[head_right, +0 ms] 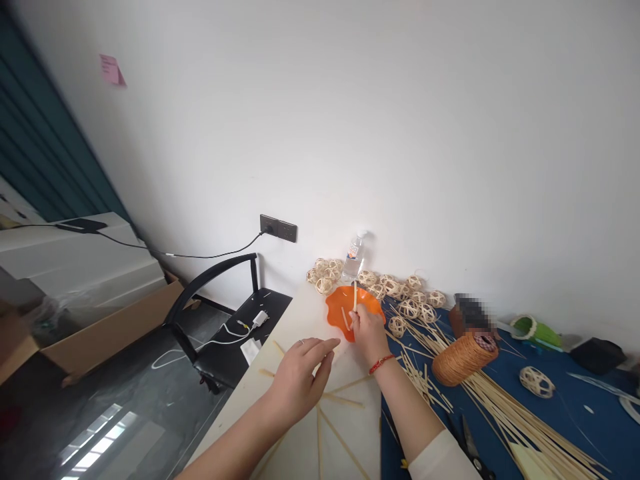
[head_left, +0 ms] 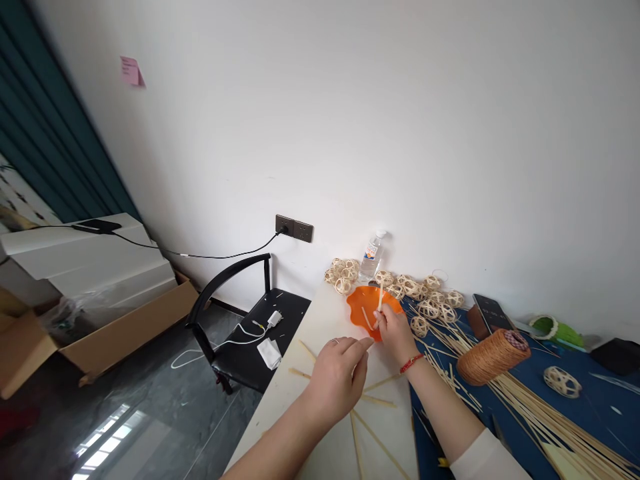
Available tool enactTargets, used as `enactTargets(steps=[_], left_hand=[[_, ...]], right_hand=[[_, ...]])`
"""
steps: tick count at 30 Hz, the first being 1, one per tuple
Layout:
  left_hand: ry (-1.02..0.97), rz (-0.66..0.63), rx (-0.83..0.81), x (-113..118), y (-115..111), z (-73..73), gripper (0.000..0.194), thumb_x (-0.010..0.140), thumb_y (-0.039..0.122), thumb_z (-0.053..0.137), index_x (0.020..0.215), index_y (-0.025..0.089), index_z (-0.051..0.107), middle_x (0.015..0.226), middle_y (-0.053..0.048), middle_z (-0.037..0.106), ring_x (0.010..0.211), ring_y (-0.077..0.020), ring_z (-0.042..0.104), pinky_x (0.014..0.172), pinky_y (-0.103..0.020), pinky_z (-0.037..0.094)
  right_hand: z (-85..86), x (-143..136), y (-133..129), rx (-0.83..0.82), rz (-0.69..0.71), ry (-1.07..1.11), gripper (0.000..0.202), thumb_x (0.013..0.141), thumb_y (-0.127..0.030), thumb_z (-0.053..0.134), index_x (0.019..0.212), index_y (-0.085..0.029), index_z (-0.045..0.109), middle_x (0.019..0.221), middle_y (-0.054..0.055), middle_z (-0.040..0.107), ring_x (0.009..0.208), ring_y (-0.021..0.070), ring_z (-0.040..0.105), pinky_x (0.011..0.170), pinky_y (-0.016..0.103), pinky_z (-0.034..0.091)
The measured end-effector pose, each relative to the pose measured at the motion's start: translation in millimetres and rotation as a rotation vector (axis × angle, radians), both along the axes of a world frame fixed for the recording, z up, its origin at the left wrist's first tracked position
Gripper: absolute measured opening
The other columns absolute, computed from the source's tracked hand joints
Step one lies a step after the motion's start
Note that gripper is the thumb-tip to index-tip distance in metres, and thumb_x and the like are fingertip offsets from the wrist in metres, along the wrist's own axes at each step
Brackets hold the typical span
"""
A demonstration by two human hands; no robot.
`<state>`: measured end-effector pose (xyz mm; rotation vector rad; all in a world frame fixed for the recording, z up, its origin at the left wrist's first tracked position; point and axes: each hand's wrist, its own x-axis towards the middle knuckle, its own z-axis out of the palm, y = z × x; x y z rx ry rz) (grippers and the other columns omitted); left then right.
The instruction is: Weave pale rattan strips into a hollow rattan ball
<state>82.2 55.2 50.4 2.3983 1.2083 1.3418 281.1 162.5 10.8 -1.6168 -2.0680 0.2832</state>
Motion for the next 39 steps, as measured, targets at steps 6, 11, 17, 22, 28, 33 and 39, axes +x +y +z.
enactTargets(steps=[6,11,17,22,28,33,39], left_hand=[[0.011,0.005,-0.011,0.1,0.0,-0.5,0.030,0.096,0.012,0.045,0.121,0.020,0.060,0.087,-0.006,0.074,0.078,-0.0217,0.071,0.070,-0.036,0.054],[0.020,0.006,-0.008,0.4,0.2,-1.8,0.030,0.096,0.012,0.045,0.122,0.020,0.060,0.088,-0.006,0.075,0.079,-0.0218,0.071,0.070,-0.036,0.054],[0.015,0.010,0.000,-0.1,0.3,-1.0,0.031,0.096,0.012,0.045,0.122,0.020,0.060,0.088,-0.006,0.075,0.079,-0.0211,0.071,0.070,-0.036,0.054],[0.016,0.009,0.003,-0.7,0.0,0.2,0.032,0.097,0.012,0.045,0.123,0.022,0.060,0.087,-0.006,0.075,0.078,-0.0214,0.071,0.069,-0.036,0.054],[0.013,0.016,0.016,-0.8,-0.4,0.0,0.030,0.097,0.013,0.045,0.122,0.022,0.060,0.088,-0.006,0.075,0.079,-0.0213,0.072,0.069,-0.035,0.054],[0.022,0.029,0.018,-1.0,0.3,-1.2,0.029,0.096,0.012,0.046,0.120,0.022,0.059,0.089,-0.006,0.075,0.078,-0.0216,0.071,0.069,-0.036,0.054],[0.029,0.040,0.023,-1.3,1.0,-1.4,0.030,0.096,0.012,0.045,0.120,0.021,0.060,0.087,-0.006,0.075,0.076,-0.0211,0.071,0.069,-0.035,0.055]], right_hand=[[-4.4,0.2,-0.5,0.011,0.026,-0.062,0.029,0.098,-0.036,0.061,0.120,-0.018,0.063,0.119,0.008,0.066,0.098,0.0195,0.067,0.086,0.041,0.058],[-6.1,4.7,3.3,0.008,0.001,-0.095,0.029,0.098,-0.036,0.060,0.122,-0.019,0.062,0.122,0.008,0.065,0.100,0.0197,0.067,0.086,0.040,0.058],[-6.0,7.7,10.7,0.003,-0.018,-0.164,0.030,0.098,-0.036,0.061,0.123,-0.020,0.062,0.125,0.008,0.064,0.104,0.0209,0.066,0.089,0.042,0.057],[-0.8,7.5,12.5,-0.023,0.003,-0.237,0.030,0.098,-0.037,0.061,0.123,-0.020,0.062,0.127,0.009,0.063,0.106,0.0214,0.065,0.091,0.043,0.056],[3.1,5.3,15.9,-0.068,-0.033,-0.296,0.031,0.097,-0.036,0.061,0.124,-0.020,0.062,0.128,0.009,0.063,0.107,0.0221,0.065,0.091,0.044,0.056],[9.4,2.9,19.9,-0.100,-0.088,-0.335,0.033,0.097,-0.036,0.062,0.125,-0.020,0.061,0.130,0.009,0.062,0.110,0.0230,0.064,0.093,0.045,0.055],[15.2,2.8,25.2,-0.156,-0.143,-0.367,0.030,0.098,-0.036,0.060,0.124,-0.021,0.062,0.130,0.009,0.062,0.109,0.0220,0.064,0.093,0.044,0.055]])
